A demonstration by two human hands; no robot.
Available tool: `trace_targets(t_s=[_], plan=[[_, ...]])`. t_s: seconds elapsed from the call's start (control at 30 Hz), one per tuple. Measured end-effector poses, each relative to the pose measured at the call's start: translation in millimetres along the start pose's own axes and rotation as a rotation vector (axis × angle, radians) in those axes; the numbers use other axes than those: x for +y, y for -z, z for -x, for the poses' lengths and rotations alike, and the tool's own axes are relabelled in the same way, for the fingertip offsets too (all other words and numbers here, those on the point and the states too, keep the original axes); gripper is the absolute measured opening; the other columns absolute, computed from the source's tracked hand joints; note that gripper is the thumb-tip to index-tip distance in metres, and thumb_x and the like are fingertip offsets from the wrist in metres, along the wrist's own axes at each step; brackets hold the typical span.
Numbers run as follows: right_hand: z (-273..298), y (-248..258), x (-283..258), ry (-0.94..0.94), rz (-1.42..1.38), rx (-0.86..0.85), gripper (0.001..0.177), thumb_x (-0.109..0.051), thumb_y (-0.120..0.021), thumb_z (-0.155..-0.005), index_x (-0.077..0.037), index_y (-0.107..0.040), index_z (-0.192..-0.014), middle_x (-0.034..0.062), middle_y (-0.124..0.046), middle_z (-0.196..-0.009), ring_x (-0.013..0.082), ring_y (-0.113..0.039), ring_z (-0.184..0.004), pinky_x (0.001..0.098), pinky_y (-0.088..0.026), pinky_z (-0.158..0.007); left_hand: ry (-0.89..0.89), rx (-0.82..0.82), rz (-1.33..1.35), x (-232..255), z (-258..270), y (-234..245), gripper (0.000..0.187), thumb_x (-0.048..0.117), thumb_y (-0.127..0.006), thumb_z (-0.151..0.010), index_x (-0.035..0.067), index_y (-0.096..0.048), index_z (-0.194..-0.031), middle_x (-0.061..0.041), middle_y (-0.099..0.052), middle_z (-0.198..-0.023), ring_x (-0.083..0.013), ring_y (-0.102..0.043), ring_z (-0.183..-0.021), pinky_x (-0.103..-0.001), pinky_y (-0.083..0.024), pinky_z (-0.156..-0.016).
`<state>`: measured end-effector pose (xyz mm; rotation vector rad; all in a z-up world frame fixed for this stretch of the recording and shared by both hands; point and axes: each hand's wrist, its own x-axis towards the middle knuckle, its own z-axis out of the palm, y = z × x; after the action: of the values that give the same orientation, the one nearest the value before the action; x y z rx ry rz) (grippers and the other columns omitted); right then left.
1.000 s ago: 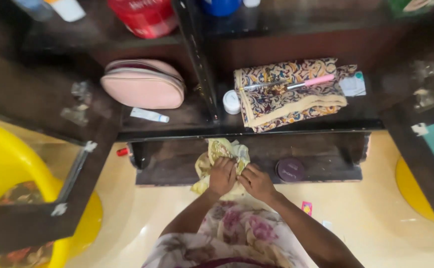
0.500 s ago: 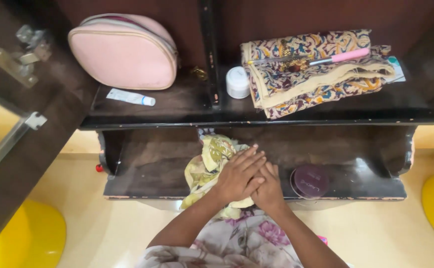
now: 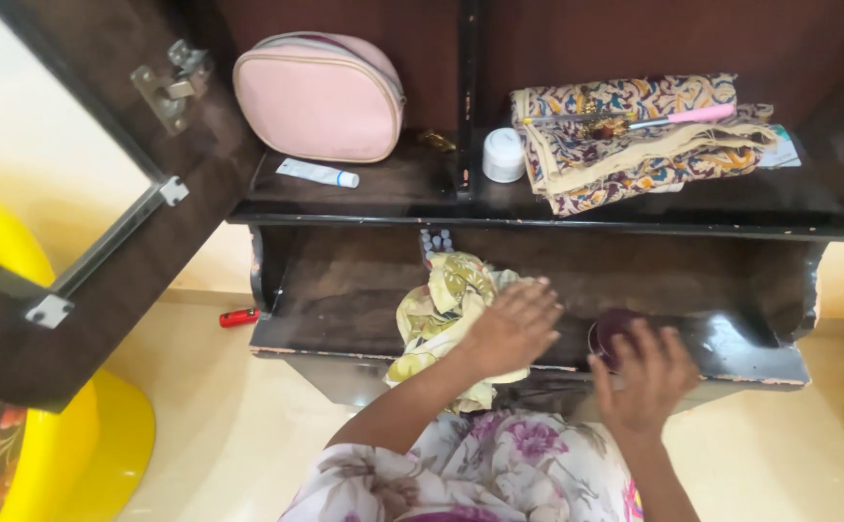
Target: Clean and organize the cosmetic and toiletry shelf in a cupboard using a cloth and a spray cleaner.
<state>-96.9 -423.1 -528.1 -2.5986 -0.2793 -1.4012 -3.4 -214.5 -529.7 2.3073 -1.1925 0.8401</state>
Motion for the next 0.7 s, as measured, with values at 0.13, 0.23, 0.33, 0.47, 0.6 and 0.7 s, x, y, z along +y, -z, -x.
trace_targets(t_s=[0.13, 0.23, 0.33, 0.47, 0.6, 0.7], plan=[[24, -22, 32, -0.119, -0.022, -0.053, 0.057, -0.032, -0.075, -0.083, -0.004, -0.064, -0.130, 0.0185, -0.052, -0.152, 0.0406, -0.045, -0.137, 0.0570, -0.033, -0.109, -0.046, -0.104, 0.080, 32, -17, -19, 0.053, 0.042, -0.050, -0.106, 0.003, -0.063, -0.139, -0.015, -0.060, -0.148, -0.0318, -0.049, -0.147, -0.047, -0.033, -0.126], [28, -47, 39, -0.226, -0.133, -0.147, 0.063, -0.029, -0.072, -0.080, -0.005, -0.060, -0.138, 0.0167, -0.049, -0.159, 0.0377, -0.048, -0.137, 0.0533, -0.036, -0.112, -0.009, -0.196, 0.225, 38, -28, -39, 0.066, 0.050, -0.043, -0.105, 0.001, -0.053, -0.148, -0.020, -0.053, -0.155, -0.0346, -0.046, -0.147, -0.045, -0.031, -0.125], [17, -42, 31, -0.286, -0.211, -0.216, 0.065, -0.025, -0.072, -0.081, -0.006, -0.058, -0.141, 0.0148, -0.049, -0.160, 0.0370, -0.051, -0.139, 0.0506, -0.038, -0.114, 0.065, -0.148, 0.209, 37, -27, -54, 0.072, 0.053, -0.040, -0.106, -0.001, -0.046, -0.153, -0.024, -0.048, -0.158, -0.0389, -0.045, -0.149, -0.045, -0.032, -0.126], [9, -41, 32, -0.328, -0.218, -0.274, 0.072, -0.026, -0.077, -0.075, -0.002, -0.057, -0.141, 0.0196, -0.047, -0.157, 0.0409, -0.051, -0.136, 0.0504, -0.041, -0.110, 0.241, -0.132, 0.162, 41, -33, -46, 0.073, 0.054, -0.042, -0.105, 0.000, -0.045, -0.154, -0.030, -0.048, -0.154, -0.0449, -0.048, -0.142, -0.047, -0.037, -0.121], [0, -30, 26, -0.341, -0.281, -0.251, 0.071, -0.025, -0.080, -0.073, -0.001, -0.058, -0.136, 0.0188, -0.051, -0.152, 0.0402, -0.054, -0.132, 0.0474, -0.046, -0.108, 0.283, -0.206, 0.231, 44, -38, -28, 0.068, 0.052, -0.046, -0.102, 0.007, -0.050, -0.153, -0.030, -0.052, -0.149, -0.0480, -0.055, -0.130, -0.048, -0.043, -0.113], [6, -16, 22, -0.329, -0.356, -0.210, 0.068, -0.022, -0.082, -0.073, 0.000, -0.059, -0.134, 0.0191, -0.053, -0.150, 0.0398, -0.056, -0.132, 0.0457, -0.049, -0.108, 0.303, -0.096, 0.347, 53, -20, -28, 0.064, 0.048, -0.049, -0.103, 0.006, -0.051, -0.151, -0.026, -0.056, -0.147, -0.0460, -0.057, -0.129, -0.048, -0.045, -0.112]])
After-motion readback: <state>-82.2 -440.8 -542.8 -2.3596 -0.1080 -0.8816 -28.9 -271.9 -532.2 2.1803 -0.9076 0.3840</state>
